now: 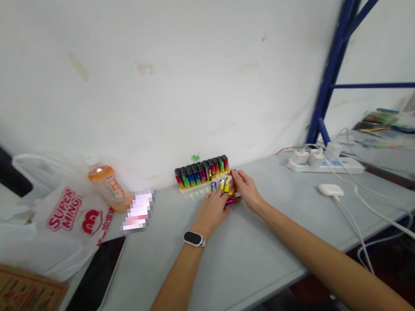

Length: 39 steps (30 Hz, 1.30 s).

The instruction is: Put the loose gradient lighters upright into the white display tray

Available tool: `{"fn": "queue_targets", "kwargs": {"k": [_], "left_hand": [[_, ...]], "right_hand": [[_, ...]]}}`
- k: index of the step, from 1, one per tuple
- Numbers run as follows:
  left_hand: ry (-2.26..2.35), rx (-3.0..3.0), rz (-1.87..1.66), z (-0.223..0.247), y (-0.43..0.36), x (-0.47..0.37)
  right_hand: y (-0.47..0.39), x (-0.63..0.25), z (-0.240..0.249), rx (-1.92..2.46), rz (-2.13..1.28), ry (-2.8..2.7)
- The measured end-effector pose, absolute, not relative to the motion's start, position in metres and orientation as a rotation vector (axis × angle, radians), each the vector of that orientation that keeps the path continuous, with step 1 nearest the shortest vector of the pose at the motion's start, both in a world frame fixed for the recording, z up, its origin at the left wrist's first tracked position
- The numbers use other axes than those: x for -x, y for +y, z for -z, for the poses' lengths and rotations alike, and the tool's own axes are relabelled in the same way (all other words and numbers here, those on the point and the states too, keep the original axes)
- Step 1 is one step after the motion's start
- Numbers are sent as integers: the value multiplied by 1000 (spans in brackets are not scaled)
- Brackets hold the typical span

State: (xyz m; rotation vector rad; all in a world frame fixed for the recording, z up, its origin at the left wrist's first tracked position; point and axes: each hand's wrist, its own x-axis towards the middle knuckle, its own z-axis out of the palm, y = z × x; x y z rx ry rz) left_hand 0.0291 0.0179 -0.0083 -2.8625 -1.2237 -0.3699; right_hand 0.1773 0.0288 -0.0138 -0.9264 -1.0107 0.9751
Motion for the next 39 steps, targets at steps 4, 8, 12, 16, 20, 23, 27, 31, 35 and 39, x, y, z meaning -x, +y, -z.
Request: {"fn": "queue_targets", "kwargs": {"k": [4,8,12,16,20,23,27,31,35,39], "left_hand": [[-1218,2940,465,11,23,-19],[-1221,2996,756,12,21,-8],[-1327,2987,1245,15,21,-3],[-1546,2813,1868,22,24,-3],[-1729,2623,2220,26,28,-2],[-1798,2566,2350,27,30,-1],[-1741,2567,2462,27,31,-1],[-1665,2577,2488,27,31,-2],[-1624,2585,2503,28,31,-3],[-1622,2571,2524,27,31,-2]], "right_hand": [[33,-188,12,974,-774,-1160],[38,-203,14,1105,-542,-1274],[48,-209,15,1066,-574,-1371],[68,-206,7,1048,-514,-1459],[95,-200,-2,1082,-466,-1567],[110,-196,-3,1051,-439,-1642],[120,-192,0,1024,-481,-1669],[126,-190,2,1027,-558,-1657],[130,-191,3,1049,-522,-1714],[132,-192,7,1123,-263,-1807]]}}
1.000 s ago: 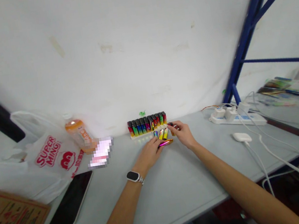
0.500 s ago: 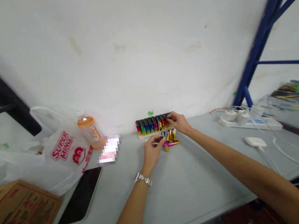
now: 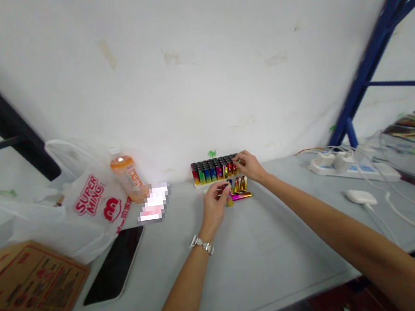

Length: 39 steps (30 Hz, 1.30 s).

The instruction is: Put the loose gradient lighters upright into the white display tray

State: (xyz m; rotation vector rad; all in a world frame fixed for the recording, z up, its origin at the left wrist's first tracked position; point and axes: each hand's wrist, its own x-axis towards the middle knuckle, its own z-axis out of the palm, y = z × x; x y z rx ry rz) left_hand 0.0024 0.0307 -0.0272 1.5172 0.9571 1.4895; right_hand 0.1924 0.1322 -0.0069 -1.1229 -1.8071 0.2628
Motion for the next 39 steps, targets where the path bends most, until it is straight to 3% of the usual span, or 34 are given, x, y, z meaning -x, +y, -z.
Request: {"fn": "queue_targets", "kwargs": {"k": [4,9,12,17,20,26,32,39], "left_hand": [[961,-1497,-1497,23,29,-2],[939,-1456,-1526,18,26,-3],[924,-1415,-1566,16,25,-5],[977,-1455,-1626,11,20,-9],[1012,-1545,-1599,6,14,-11],[1077,-1698,-1540,7,12,-9],[1202,-1870,-1391,26,23,-5],[1241,-1967,-1345,26,23,-6]], "right_hand": [[124,-194,9,1236,-22,-1875],[90,-185,7,1222,-94,-1801],[61,-171,5,1133,-435,-1680],[26,-143,3,942,-1309,-1441],[17,-136,2,819,-1509,-1331],[10,-148,1,984,-1468,-1001],[12,-148,8,1078,-1147,-1036],[8,-149,6,963,-1390,-934]]}}
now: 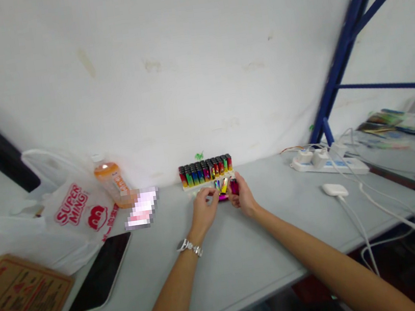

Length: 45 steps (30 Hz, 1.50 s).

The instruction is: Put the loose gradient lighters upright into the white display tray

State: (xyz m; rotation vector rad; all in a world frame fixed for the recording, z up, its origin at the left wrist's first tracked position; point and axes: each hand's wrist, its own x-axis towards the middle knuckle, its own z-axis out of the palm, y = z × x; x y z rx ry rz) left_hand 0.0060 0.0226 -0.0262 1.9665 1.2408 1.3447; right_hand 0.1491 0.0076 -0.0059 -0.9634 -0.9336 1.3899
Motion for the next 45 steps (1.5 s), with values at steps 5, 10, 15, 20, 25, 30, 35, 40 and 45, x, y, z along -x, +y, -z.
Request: {"fn": "queue_targets", "kwargs": {"k": [5,10,15,20,25,30,35,40,45], "left_hand": [[1266,-2012,-1296,24,21,-7],[1277,-2058,-1277,27,21,-7],[1268,-2118,-1246,30,22,-6],[1281,-2209,-1165,35,23,-4],[1337,-2339,-1011,36,21,-2],[1394,-2398,-874,30,17,-2],[1433,-2439,-785,24,14,-3],[1475,-2450,-714,22,13,-4],[1474,-2448,-701,24,15,-3]], "right_hand": [[6,-151,5,953,-1426,-912],[9,-150,6,1018,-1290,-975],[13,-152,9,989,-1262,-992],[15,-156,9,909,-1302,-1028],[22,-167,9,919,-1088,-1214],[49,-192,6,1027,-605,-1438],[81,-210,-3,1061,-429,-1604],[110,-214,-1,1064,-313,-1751],[124,-216,4,1092,-278,-1861]]}}
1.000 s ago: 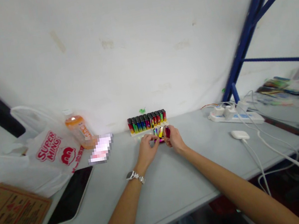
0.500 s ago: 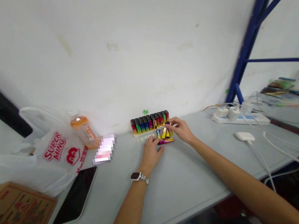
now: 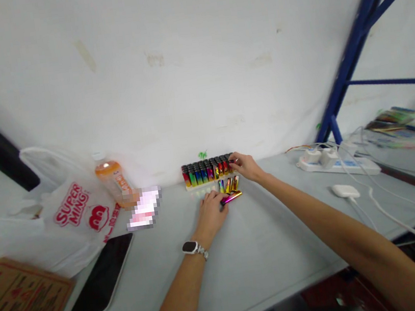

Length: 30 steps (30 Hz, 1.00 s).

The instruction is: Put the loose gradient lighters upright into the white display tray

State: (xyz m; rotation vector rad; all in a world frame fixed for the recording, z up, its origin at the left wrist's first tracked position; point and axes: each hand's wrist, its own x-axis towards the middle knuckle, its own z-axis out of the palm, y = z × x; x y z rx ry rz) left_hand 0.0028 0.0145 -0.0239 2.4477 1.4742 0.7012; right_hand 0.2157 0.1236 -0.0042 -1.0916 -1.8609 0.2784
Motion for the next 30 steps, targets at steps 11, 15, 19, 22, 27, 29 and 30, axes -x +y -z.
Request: {"fn": "queue_targets", "kwargs": {"k": [11,15,19,22,27,29,30], "left_hand": [[1429,-2392,-827,30,20,-2],[1386,-2376,-849,32,24,0],[1364,-2347,-861,34,26,2],[1337,-2327,-856,35,27,3],[1307,-2296,-946,34,25,3],[1274,-2249,-1035,32,24,2],[1256,-2214,-1089,31,23,1]], "right_hand": [[132,-218,5,999,-482,-1806],[135,-218,6,990,-510,-1783],[138,-220,11,977,-520,-1778],[140,-223,14,1004,-452,-1816],[134,-226,13,1158,-66,-1902],[125,-226,13,1230,23,-1931],[120,-225,14,1263,45,-1938]]}}
